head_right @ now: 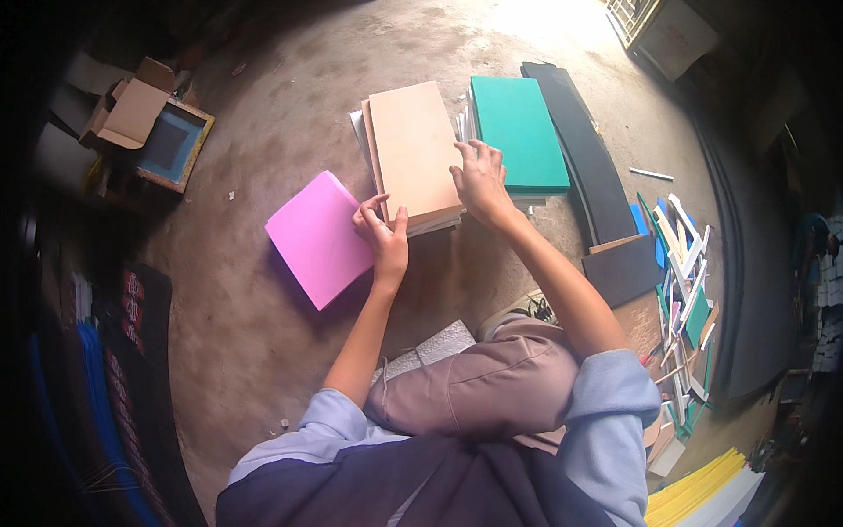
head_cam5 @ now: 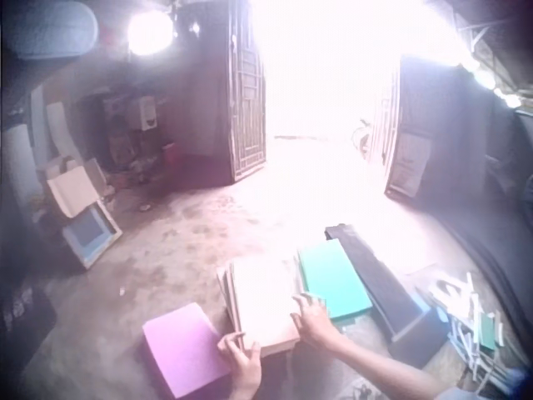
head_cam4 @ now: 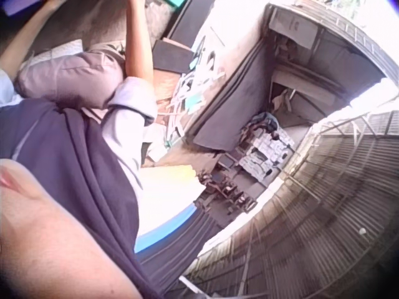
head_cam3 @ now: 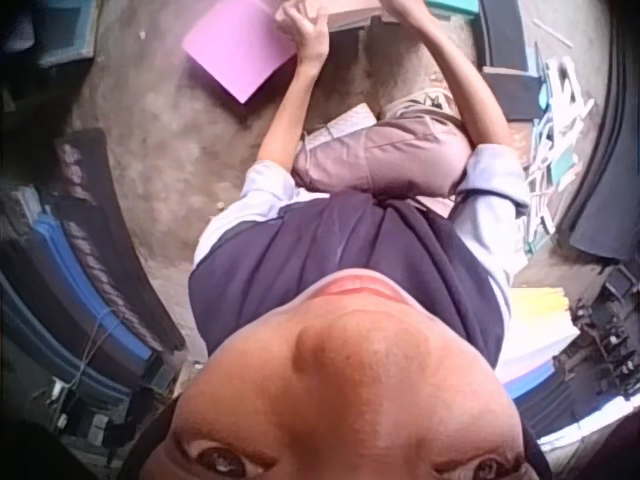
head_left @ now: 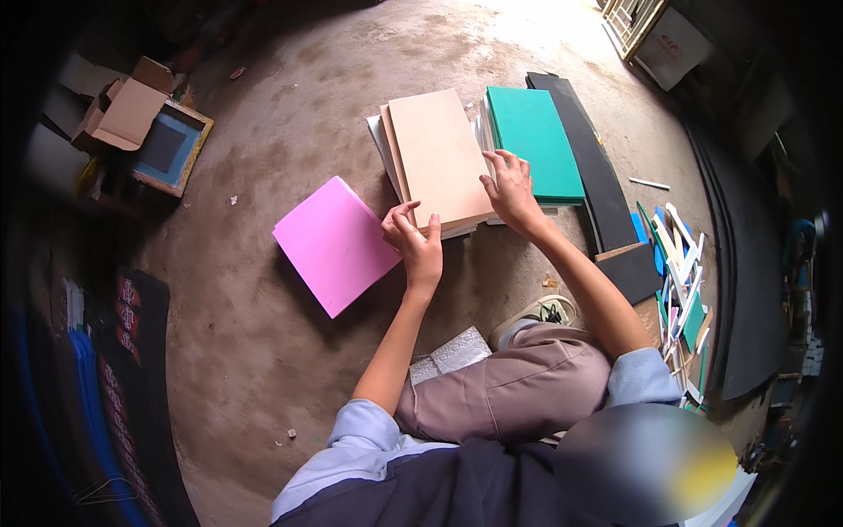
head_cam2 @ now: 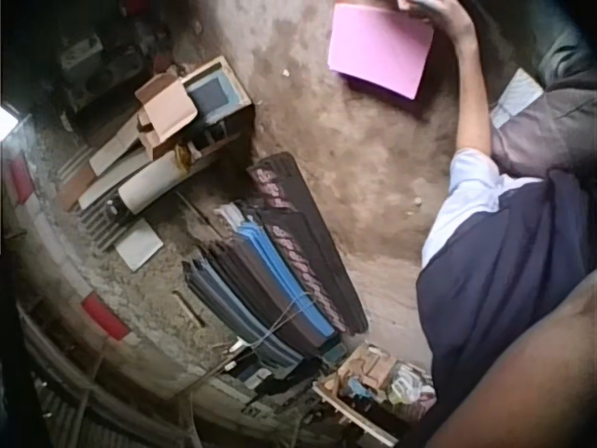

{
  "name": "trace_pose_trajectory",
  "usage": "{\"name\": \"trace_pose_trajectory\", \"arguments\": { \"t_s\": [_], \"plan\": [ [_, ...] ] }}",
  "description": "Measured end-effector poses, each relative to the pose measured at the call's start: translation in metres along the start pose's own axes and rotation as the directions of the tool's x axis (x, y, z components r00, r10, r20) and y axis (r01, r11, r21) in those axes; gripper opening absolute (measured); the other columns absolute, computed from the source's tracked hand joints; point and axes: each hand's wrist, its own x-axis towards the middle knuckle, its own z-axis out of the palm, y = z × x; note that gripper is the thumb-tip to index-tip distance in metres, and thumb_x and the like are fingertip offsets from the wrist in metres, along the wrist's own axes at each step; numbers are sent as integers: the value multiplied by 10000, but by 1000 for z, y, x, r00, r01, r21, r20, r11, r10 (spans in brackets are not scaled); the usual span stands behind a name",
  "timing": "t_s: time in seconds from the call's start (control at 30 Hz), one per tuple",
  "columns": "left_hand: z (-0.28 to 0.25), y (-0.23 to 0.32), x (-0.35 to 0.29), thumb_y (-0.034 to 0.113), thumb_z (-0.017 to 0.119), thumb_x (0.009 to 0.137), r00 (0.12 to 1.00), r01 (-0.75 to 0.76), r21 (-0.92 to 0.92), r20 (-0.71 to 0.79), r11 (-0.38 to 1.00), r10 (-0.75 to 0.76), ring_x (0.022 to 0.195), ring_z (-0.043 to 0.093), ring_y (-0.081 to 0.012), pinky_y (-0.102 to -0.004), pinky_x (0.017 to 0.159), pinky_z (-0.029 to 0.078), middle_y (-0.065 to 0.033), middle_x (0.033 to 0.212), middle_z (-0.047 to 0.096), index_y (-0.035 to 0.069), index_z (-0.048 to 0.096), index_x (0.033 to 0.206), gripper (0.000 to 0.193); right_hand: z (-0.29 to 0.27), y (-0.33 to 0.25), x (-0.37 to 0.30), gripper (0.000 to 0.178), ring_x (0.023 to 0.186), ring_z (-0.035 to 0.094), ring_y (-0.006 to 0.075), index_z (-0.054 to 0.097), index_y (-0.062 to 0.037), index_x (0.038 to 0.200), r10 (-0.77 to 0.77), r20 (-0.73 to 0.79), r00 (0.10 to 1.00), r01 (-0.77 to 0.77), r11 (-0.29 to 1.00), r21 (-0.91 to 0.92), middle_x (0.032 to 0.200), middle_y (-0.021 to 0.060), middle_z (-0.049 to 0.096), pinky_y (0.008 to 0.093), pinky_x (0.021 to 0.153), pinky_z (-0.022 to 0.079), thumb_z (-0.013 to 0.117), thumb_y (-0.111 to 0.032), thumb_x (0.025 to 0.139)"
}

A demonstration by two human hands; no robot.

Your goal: The person sits on the floor and uses a utility knife to cut rectangular pieces from black and beige cardboard sheets. They repeatedly align the sheets, cut along the edges, and stack the finished pieces. The person also handles a green plastic strip near the end.

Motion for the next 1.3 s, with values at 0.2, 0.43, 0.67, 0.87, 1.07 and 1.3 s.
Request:
{"name": "trace_pose_trajectory", "arguments": {
  "t_s": [0.2, 0.43, 0.67, 0.87, 1.07, 1.3],
  "plan": [
    [16, 79, 12, 119, 555, 799, 977, -74, -365, 161, 928, 141, 984, 367, -255, -374, 873, 309, -119, 1027, 405, 42, 458, 1020, 253, -90, -8, -14, 173, 813, 581, 282, 557, -41, 978, -249, 2, 968, 240, 937, 252, 930, 140, 575, 362, 716, 470, 516, -77, 814],
    [142, 201, -28, 107, 534, 804, 556, -427, -515, 499, 743, 665, 936, 470, -234, -339, 853, 367, -98, 907, 532, 50, 559, 923, 134, -230, 127, -141, 171, 674, 617, 173, 584, -48, 965, 216, -181, 960, -194, 972, 131, 779, 91, 632, 289, 640, 489, 476, -90, 839],
    [323, 254, -172, 141, 524, 809, -317, -500, -674, 727, 544, 609, 890, 557, -247, -353, 791, 436, -94, 930, 566, 66, 566, 935, 153, -200, 374, -406, 151, 598, 588, 131, 547, -38, 897, 876, -438, 200, -720, 435, 541, 702, 79, 612, 246, 537, 452, 423, -69, 819],
    [384, 187, -310, 136, 512, 821, -639, -375, -853, 522, 363, 565, 859, 556, -236, -391, 725, 431, -69, 909, 579, 84, 568, 902, 112, -59, 312, -469, 137, 588, 545, 91, 534, -4, 904, 948, -308, 79, -332, 316, 889, 715, 44, 555, 226, 551, 455, 404, -39, 876],
    [377, 205, -344, 103, 520, 805, -778, -204, -692, 544, 692, 314, 809, 584, -281, -375, 699, 469, -108, 863, 584, 49, 550, 913, 125, -77, 289, -485, 141, 581, 546, 96, 543, -6, 911, 958, -200, -205, -318, 128, 939, 720, 60, 561, 233, 533, 446, 411, -18, 864],
    [298, 258, -226, 79, 499, 815, -511, -392, -435, 835, 811, 201, 773, 602, -256, -324, 669, 478, -106, 859, 607, 46, 562, 944, 147, -125, 132, -531, 140, 495, 529, 123, 541, -30, 875, 788, 185, -587, -272, -407, 872, 679, 59, 562, 239, 442, 410, 406, -15, 844]
  ]
}}
